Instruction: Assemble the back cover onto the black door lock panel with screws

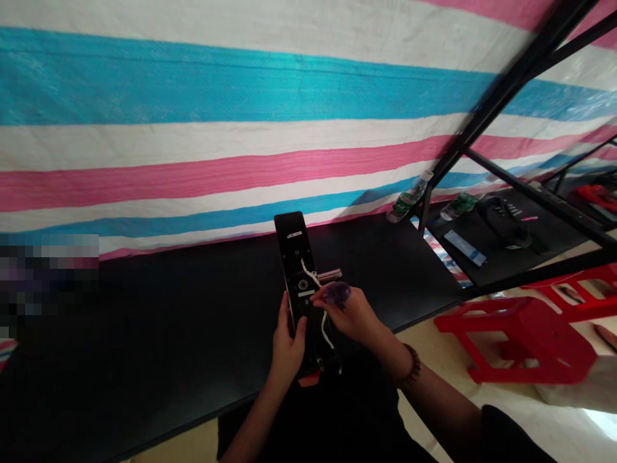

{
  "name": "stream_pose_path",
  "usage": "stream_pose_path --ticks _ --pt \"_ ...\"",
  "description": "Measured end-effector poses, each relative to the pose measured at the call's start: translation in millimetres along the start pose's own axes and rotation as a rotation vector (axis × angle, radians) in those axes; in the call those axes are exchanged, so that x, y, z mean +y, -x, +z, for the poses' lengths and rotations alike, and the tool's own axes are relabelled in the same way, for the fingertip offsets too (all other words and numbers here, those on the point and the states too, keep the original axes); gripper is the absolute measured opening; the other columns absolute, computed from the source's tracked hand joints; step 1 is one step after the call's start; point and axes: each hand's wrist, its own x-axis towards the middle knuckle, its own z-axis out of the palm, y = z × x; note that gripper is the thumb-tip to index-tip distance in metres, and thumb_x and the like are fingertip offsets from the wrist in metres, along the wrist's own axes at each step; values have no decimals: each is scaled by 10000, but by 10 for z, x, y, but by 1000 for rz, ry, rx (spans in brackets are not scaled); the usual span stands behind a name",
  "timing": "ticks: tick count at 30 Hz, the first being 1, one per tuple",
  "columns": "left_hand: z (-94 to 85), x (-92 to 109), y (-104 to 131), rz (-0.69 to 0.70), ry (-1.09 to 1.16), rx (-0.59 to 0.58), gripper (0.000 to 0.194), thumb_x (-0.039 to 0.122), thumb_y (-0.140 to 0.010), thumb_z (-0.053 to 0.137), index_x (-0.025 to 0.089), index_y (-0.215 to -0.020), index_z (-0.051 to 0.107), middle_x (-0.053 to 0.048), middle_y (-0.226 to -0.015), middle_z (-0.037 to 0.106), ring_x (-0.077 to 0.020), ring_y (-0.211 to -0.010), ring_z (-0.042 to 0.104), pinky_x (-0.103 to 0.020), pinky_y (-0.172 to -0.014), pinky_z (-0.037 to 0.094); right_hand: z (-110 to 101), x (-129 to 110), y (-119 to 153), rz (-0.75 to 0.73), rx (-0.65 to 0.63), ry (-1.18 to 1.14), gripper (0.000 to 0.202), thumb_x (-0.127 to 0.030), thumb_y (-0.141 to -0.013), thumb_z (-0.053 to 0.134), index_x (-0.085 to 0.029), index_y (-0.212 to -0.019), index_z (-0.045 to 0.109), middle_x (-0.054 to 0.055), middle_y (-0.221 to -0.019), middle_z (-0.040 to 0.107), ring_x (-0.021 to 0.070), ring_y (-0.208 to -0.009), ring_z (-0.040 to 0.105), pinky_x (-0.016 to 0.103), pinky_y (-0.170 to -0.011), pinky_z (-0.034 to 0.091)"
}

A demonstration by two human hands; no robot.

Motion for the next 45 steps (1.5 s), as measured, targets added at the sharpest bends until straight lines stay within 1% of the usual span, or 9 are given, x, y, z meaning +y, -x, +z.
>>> stream_pose_path --ticks 3,8,14,18,24,30,32,40,45 --pt "5 14 -3 3 13 6 703 471 -961 562 273 -1585 306 -111 -1591 466 -275 -1445 477 -432 -1180 413 37 81 33 -56 71 -19 152 -242 -948 626 -266 -1001 766 51 -966 791 222 -912 751 347 -848 585" --pt "11 58 -7 -42 65 -27 730 458 -963 558 249 -1597 262 -125 -1526 539 -261 -1373 560 -439 -1142 453 61 129 169 -86 161 -16 222 -184 -946 582 -280 -1029 765 45 -950 776 210 -920 744 340 -862 575" --pt "2 28 -22 2 75 -23 734 431 -944 597 263 -1586 282 -117 -1513 554 -256 -1368 565 -433 -1148 445 112 57 231 -79 118 -55 218 -149 -923 589 -262 -1045 731 65 -1052 716 195 -984 700 326 -906 552" --pt "-4 12 -16 35 45 -46 758 416 -937 621 280 -1593 266 -109 -1516 553 -261 -1368 564 -444 -1155 436 167 24 189 -77 118 -39 67 -235 -895 695 -252 -936 745 43 -953 703 179 -871 688 294 -796 555" --pt "12 -38 -17 30 77 -71 759 405 -957 600 290 -1605 222 -103 -1594 459 -252 -1438 487 -455 -1209 364 274 185 191 25 363 -12 30 -268 -875 739 -242 -870 753 26 -828 750 185 -757 718 303 -731 577" --pt "4 -51 -15 40 67 -59 736 418 -961 595 291 -1599 252 -92 -1624 416 -261 -1476 432 -440 -1214 360 156 81 218 -156 42 25 269 -147 -915 600 -265 -1124 724 51 -1001 765 198 -901 723 322 -808 599" --pt "2 -38 -15 49 57 -56 733 421 -963 590 287 -1601 254 -92 -1628 411 -263 -1485 418 -433 -1213 364 129 52 206 -202 16 45 321 -109 -924 549 -263 -1161 701 58 -1034 755 196 -940 711 328 -837 595" --pt "17 -48 -4 73 40 -41 725 412 -968 587 290 -1603 260 -86 -1661 351 -261 -1528 335 -454 -1252 292 243 100 174 -82 284 -67 37 -220 -910 694 -253 -916 709 19 -909 752 187 -865 719 342 -852 580" --pt "20 -68 -15 98 49 -40 731 401 -959 601 294 -1601 267 -81 -1660 354 -263 -1529 332 -460 -1258 277 241 87 142 -63 359 -127 43 -250 -874 752 -249 -832 741 8 -823 710 175 -788 700 314 -741 584"
